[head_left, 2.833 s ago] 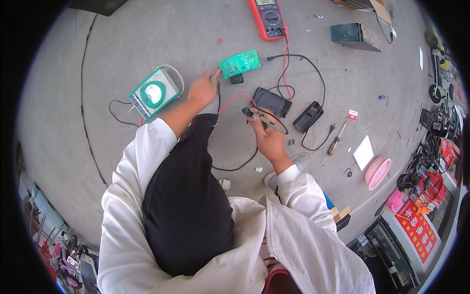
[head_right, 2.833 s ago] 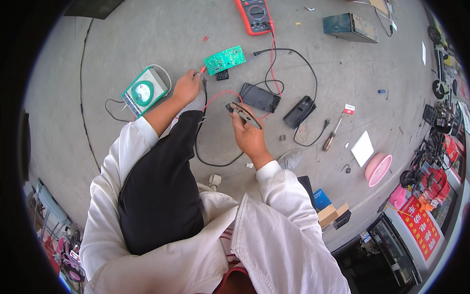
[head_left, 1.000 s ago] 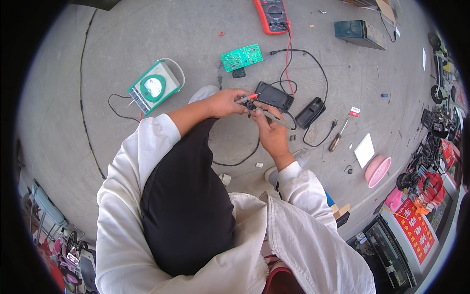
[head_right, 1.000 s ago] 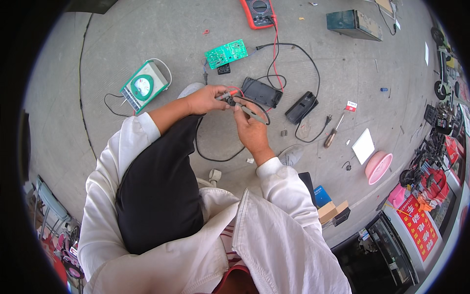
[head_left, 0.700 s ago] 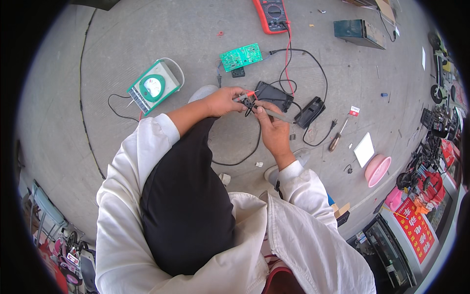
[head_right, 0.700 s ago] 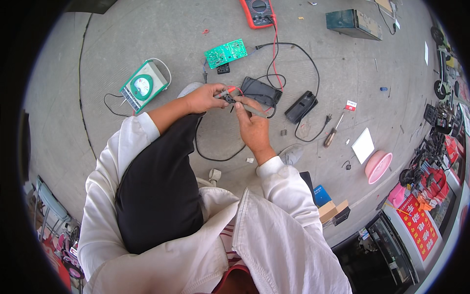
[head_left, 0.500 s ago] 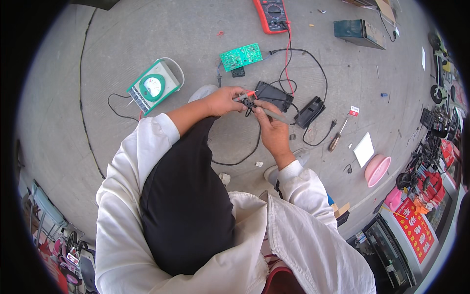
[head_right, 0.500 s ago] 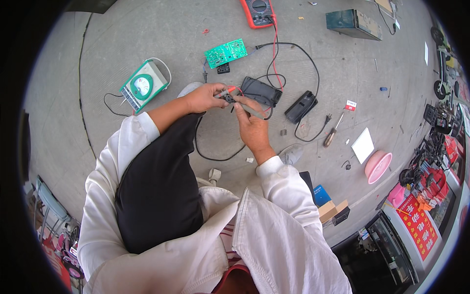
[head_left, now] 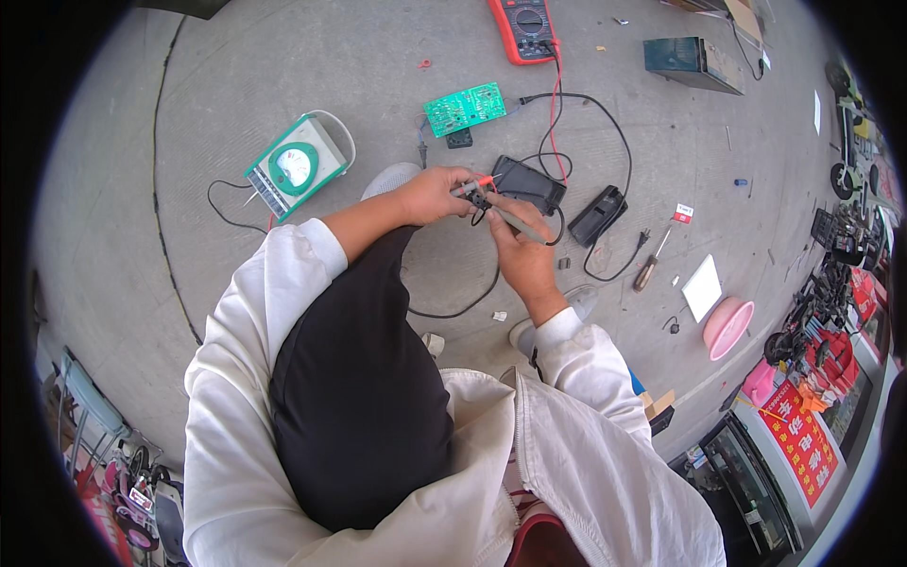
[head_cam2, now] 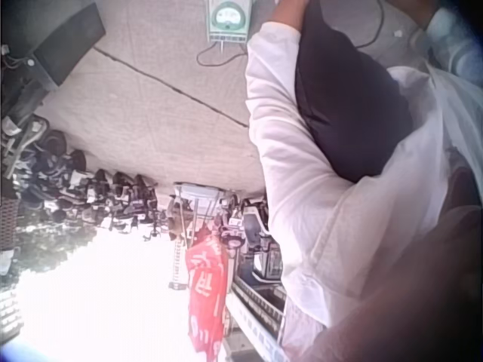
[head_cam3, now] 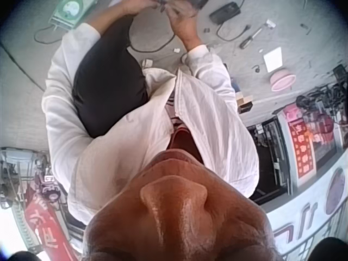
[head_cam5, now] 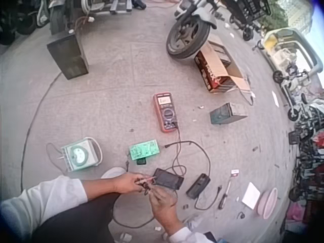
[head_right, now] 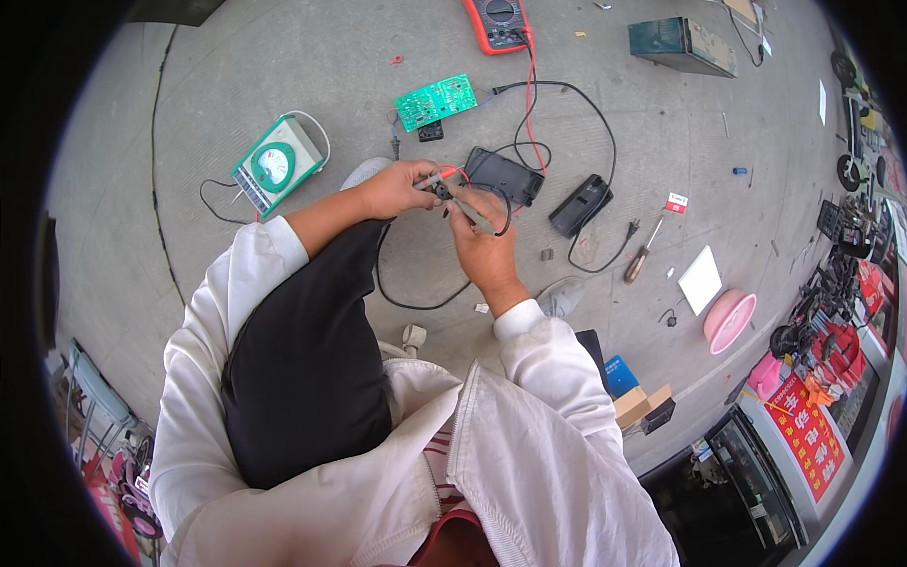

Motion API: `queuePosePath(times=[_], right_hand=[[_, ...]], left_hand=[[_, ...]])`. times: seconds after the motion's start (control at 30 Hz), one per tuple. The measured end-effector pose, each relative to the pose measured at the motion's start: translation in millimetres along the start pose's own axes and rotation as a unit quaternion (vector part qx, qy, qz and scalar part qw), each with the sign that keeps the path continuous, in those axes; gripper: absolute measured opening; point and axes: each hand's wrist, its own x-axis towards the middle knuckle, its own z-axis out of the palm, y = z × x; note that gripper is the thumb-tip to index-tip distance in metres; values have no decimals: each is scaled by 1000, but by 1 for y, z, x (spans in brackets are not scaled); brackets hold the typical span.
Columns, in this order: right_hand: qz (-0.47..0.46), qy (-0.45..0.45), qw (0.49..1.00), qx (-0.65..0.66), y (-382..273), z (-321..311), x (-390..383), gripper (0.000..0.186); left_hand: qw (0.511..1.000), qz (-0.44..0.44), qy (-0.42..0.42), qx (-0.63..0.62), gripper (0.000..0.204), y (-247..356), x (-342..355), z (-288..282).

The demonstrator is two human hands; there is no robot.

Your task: The person sits on the ground and uses a multimeter to test a green circuit board connected to power adapters. They probe multiple points on the board, adjust the multimeter dial, and handle the board and probes throughout the clip.

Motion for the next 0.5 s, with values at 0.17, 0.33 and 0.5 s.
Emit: queuePosePath(times=[0.17,0.33,0.5], right_hand=[[14,0,1000,8,2,-1,1,21],[106,-21,989,103,11,3,0,21],[136,-38,973,185,10,4,0,21]], left_hand=[[999,-27,6,34,45,23,-7,2],[1000,-12,9,25,42,14,-5,2],[1000,1,11,18,38,5,-2,1]])
